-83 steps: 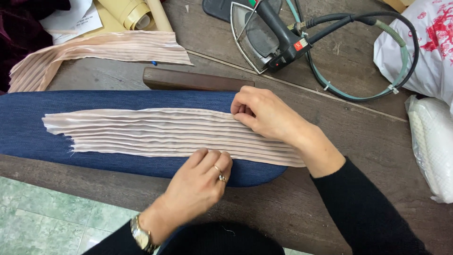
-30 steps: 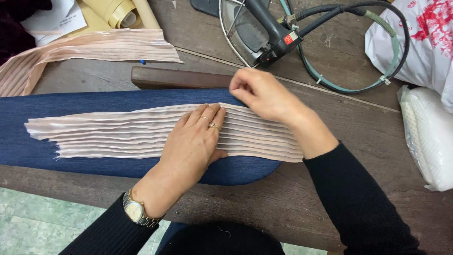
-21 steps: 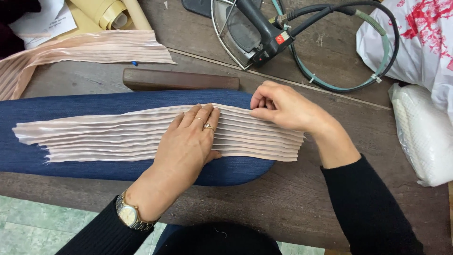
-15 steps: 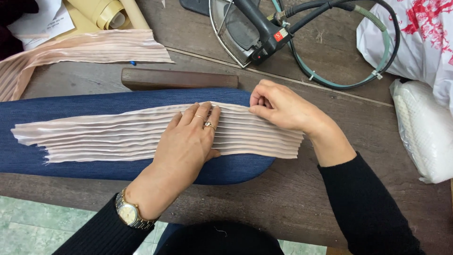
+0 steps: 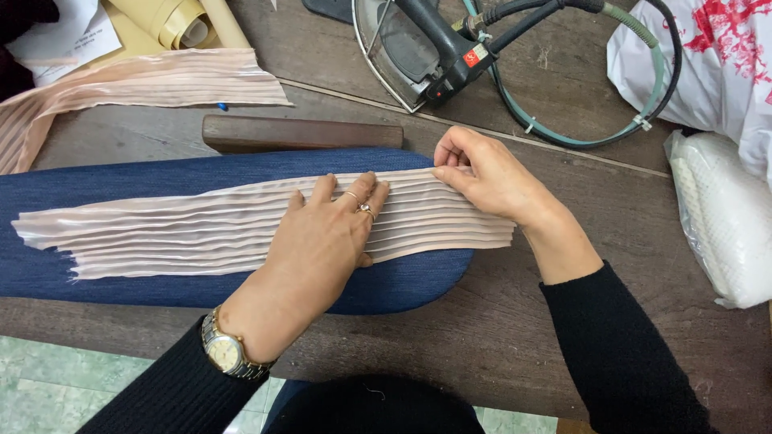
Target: Ironing and pressing pleats into a strip of fabric using a steam iron and a wooden clapper on a padded board.
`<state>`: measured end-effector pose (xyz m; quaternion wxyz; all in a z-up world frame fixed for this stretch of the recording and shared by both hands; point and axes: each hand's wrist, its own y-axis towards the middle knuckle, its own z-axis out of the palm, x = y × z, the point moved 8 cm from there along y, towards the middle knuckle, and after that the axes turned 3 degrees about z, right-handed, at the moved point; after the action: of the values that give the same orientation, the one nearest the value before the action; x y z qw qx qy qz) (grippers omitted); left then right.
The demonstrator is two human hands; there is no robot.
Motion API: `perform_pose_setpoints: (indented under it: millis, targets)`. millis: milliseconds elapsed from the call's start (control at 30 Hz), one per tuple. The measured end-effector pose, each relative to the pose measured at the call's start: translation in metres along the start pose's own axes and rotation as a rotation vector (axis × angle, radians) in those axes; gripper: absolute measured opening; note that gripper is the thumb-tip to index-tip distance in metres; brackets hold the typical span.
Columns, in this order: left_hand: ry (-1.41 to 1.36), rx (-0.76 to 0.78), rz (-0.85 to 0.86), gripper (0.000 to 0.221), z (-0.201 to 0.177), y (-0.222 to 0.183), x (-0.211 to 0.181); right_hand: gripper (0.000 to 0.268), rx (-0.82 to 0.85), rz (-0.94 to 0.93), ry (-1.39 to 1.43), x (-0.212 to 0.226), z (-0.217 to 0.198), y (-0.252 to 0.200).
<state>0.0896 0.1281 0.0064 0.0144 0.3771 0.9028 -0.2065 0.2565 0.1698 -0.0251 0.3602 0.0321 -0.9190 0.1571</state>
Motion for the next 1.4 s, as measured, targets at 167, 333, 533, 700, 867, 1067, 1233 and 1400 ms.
perform_pose_setpoints:
  millis: [167, 333, 533, 700, 867, 1067, 1233, 1400]
  targets:
    - [0.007, 0.008, 0.005, 0.084, 0.001, 0.001, 0.0, 0.014, -0.166, -0.077, -0.132, 0.0, 0.001, -0.014]
    - [-0.015, 0.008, 0.007, 0.083, 0.0, 0.001, 0.0, 0.013, -0.433, -0.288, -0.152, 0.046, -0.002, -0.053]
    - [-0.015, -0.007, 0.002, 0.084, -0.002, 0.0, -0.001, 0.019, -0.354, -0.411, -0.011, 0.07, 0.02, -0.073]
    - [0.007, 0.018, -0.008, 0.082, -0.006, -0.002, -0.002, 0.058, -0.199, -0.274, -0.278, 0.062, 0.058, -0.061]
    - [-0.022, 0.006, -0.01, 0.085, -0.007, -0.001, -0.001, 0.06, -0.159, -0.231, -0.302, 0.046, 0.043, -0.052]
    - [0.078, -0.11, -0.025, 0.09, 0.016, 0.007, 0.007, 0.049, -0.376, -0.292, -0.263, 0.018, -0.046, 0.041]
    - [0.101, -0.052, -0.046, 0.064, 0.043, 0.014, 0.009, 0.061, -0.215, -0.082, -0.401, -0.032, -0.066, 0.175]
    - [0.121, -0.241, -0.075, 0.061, 0.049, 0.012, 0.006, 0.073, 0.228, 0.405, 0.283, -0.037, -0.038, 0.222]
